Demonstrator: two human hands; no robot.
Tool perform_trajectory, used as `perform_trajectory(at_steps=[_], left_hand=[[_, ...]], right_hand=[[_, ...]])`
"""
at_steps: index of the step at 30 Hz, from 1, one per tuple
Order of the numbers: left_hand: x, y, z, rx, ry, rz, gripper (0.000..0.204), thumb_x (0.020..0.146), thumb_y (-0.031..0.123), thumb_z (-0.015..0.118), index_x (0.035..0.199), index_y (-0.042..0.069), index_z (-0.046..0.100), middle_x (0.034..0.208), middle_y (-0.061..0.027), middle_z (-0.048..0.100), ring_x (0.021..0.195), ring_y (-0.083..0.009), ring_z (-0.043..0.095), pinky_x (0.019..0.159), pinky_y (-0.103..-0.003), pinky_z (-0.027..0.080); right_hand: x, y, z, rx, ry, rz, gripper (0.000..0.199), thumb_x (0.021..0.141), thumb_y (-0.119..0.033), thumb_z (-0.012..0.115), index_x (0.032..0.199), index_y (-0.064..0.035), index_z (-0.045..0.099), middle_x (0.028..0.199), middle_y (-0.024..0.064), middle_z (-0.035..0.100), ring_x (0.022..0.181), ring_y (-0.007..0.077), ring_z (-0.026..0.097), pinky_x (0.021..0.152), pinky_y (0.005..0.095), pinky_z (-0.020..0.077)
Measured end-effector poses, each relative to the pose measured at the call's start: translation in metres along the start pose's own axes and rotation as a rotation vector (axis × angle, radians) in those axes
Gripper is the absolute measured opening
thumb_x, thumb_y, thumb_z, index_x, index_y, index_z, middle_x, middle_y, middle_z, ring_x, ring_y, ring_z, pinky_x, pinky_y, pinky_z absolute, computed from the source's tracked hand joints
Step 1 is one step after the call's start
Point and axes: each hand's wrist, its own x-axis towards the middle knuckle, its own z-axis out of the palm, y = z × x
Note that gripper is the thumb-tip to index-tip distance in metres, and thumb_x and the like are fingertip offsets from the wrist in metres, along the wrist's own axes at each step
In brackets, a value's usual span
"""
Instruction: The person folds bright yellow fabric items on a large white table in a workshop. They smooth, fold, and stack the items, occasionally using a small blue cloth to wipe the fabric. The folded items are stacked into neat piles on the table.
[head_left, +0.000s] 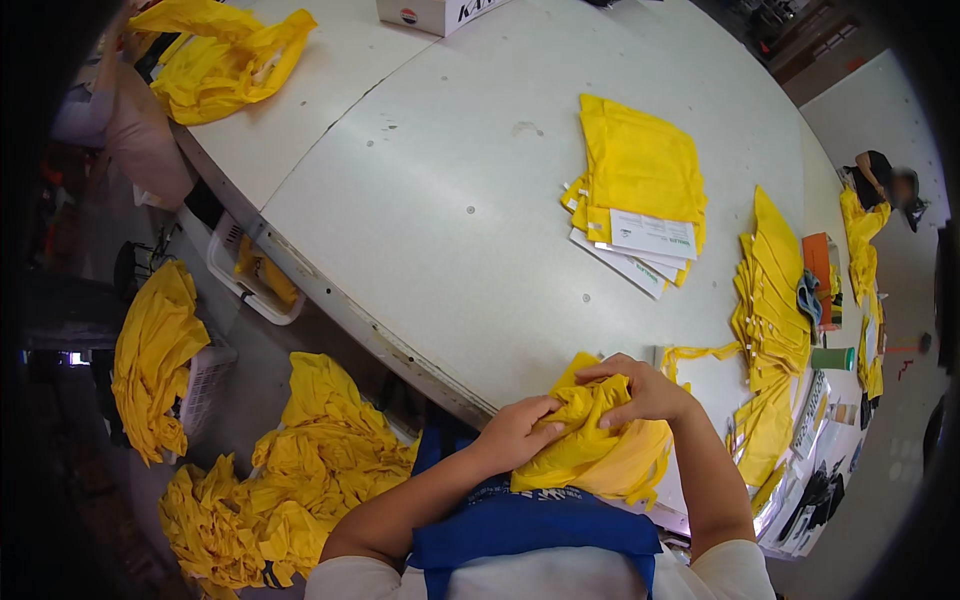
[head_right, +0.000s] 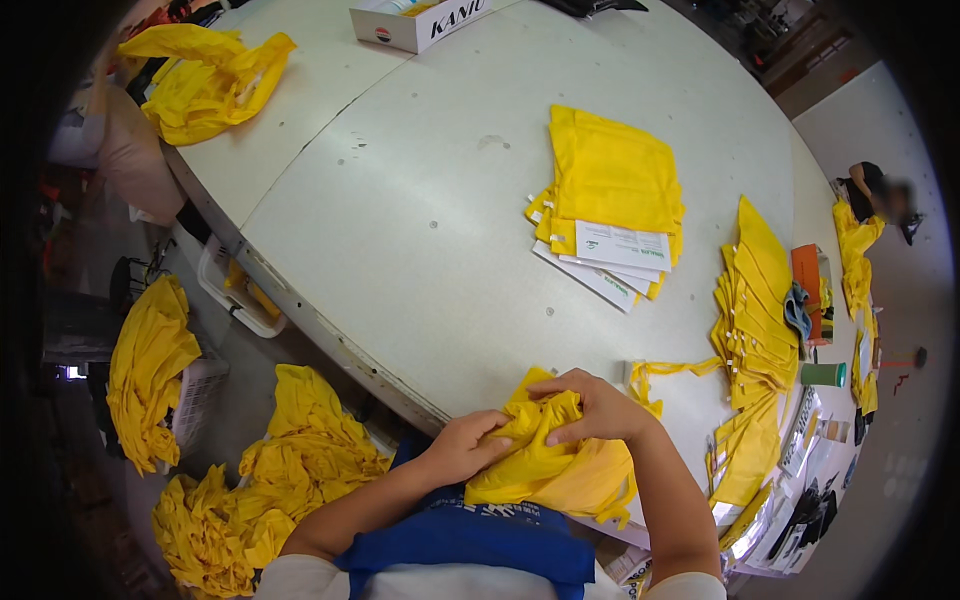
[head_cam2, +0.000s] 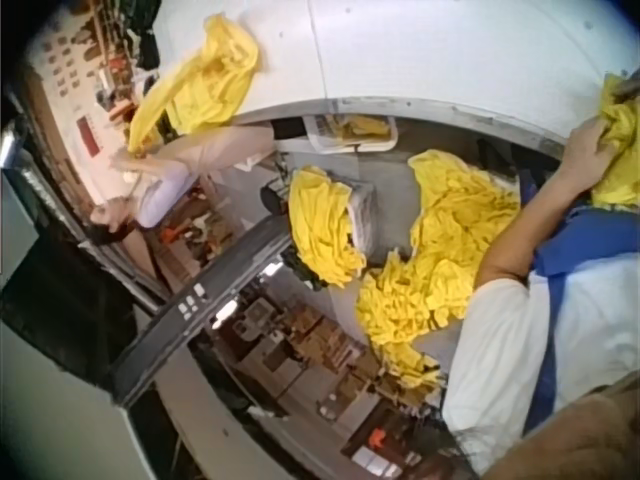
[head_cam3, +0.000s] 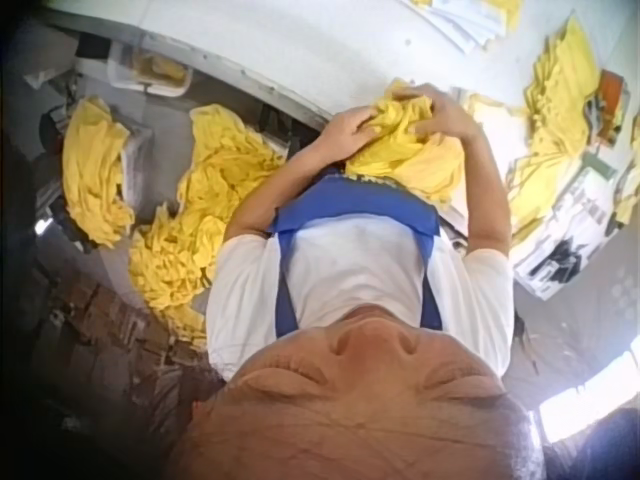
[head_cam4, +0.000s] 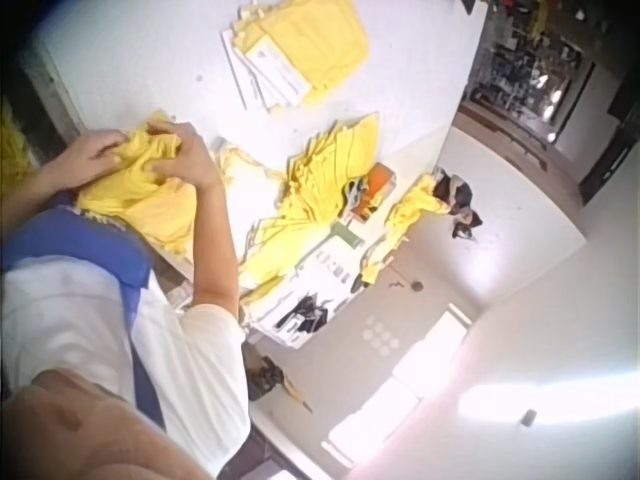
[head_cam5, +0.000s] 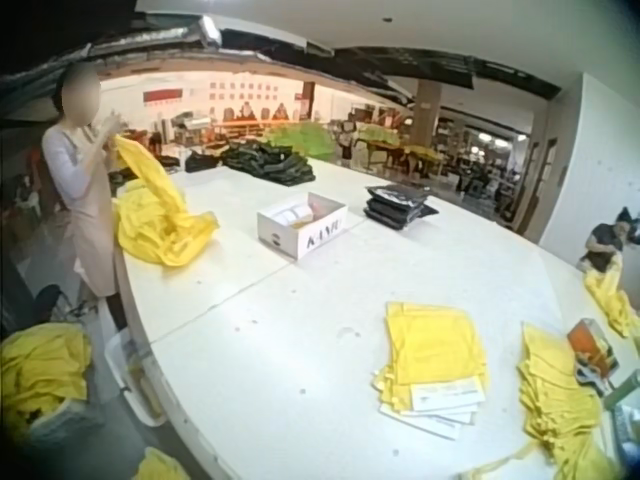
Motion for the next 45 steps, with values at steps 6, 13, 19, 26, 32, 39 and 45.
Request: perform_trajectory(at_steps=[6, 13, 19, 26, 32, 39, 45], left_hand=[[0.023, -0.022, 0.014, -0.711, -0.015, -0.349, 0.019, 0.092, 0.016, 0.052, 0.102, 0.001, 0.06, 0.093, -0.0112, 0.062, 0.084, -0.0198, 0.061, 0.075, -0.032, 0.049], [0.057, -0.019, 0.005, 0.039, -0.359, -0.09, 0.023, 0.086, 0.017, 0.055, 0.103, 0.004, 0.064, 0.1, -0.0181, 0.064, 0.091, -0.0316, 0.062, 0.078, -0.037, 0.048], [0.094, -0.006, 0.006, 0.443, -0.686, -0.093, 0.027, 0.083, 0.022, 0.056, 0.101, 0.005, 0.067, 0.095, -0.0178, 0.067, 0.087, -0.0339, 0.064, 0.073, -0.041, 0.05], [0.082, -0.011, 0.024, 0.683, -0.47, -0.063, 0.02, 0.081, 0.023, 0.059, 0.089, 0.005, 0.066, 0.087, -0.0162, 0.068, 0.084, -0.033, 0.065, 0.07, -0.041, 0.05], [0.063, -0.04, 0.02, -0.052, -0.132, -0.163, 0.011, 0.083, 0.008, 0.063, 0.089, 0.003, 0.055, 0.08, -0.006, 0.062, 0.07, -0.0157, 0.057, 0.065, -0.028, 0.046], [0.057, -0.054, 0.045, -0.283, -0.037, -0.257, 0.017, 0.083, 0.014, 0.064, 0.094, 0.003, 0.056, 0.074, -0.0059, 0.059, 0.069, -0.013, 0.052, 0.064, -0.029, 0.045], [0.06, -0.034, 0.029, -0.241, -0.079, -0.27, 0.023, 0.086, 0.012, 0.062, 0.106, 0.004, 0.052, 0.094, -0.0104, 0.059, 0.087, -0.0178, 0.057, 0.075, -0.03, 0.048]], right_hand=[[-0.014, 0.002, 0.002, -0.025, 0.055, -0.035, 0.043, 0.059, -0.016, 0.087, 0.098, -0.0064, 0.071, 0.102, 0.0065, 0.062, 0.109, 0.0223, 0.048, 0.097, 0.0316, 0.036], [-0.026, 0.011, 0.004, -0.027, 0.105, -0.096, 0.04, 0.059, -0.017, 0.087, 0.095, -0.0064, 0.071, 0.099, 0.0038, 0.064, 0.11, 0.0219, 0.046, 0.097, 0.0325, 0.0355], [-0.028, 0.019, 0.007, -0.032, 0.181, -0.153, 0.04, 0.063, -0.023, 0.086, 0.097, -0.0081, 0.071, 0.093, 0.0052, 0.058, 0.106, 0.0206, 0.049, 0.091, 0.0305, 0.0385], [-0.035, 0.02, 0.004, -0.071, 0.19, -0.065, 0.036, 0.064, -0.016, 0.085, 0.095, -0.0076, 0.07, 0.095, 0.0041, 0.058, 0.097, 0.0187, 0.053, 0.087, 0.0296, 0.04], [-0.034, 0.029, -0.007, -0.128, 0.34, -0.089, 0.034, 0.071, -0.014, 0.081, 0.099, -0.0061, 0.064, 0.093, 0.0057, 0.063, 0.088, 0.0196, 0.058, 0.08, 0.0296, 0.0447], [-0.023, 0.021, -0.001, -0.391, 0.33, -0.177, 0.034, 0.074, -0.014, 0.078, 0.103, -0.0059, 0.062, 0.093, 0.01, 0.063, 0.089, 0.0254, 0.06, 0.077, 0.0326, 0.0478], [-0.024, 0.009, 0.002, -0.34, 0.291, -0.079, 0.035, 0.076, -0.017, 0.076, 0.106, -0.0068, 0.061, 0.092, 0.0113, 0.062, 0.088, 0.0297, 0.06, 0.077, 0.0354, 0.0488]])
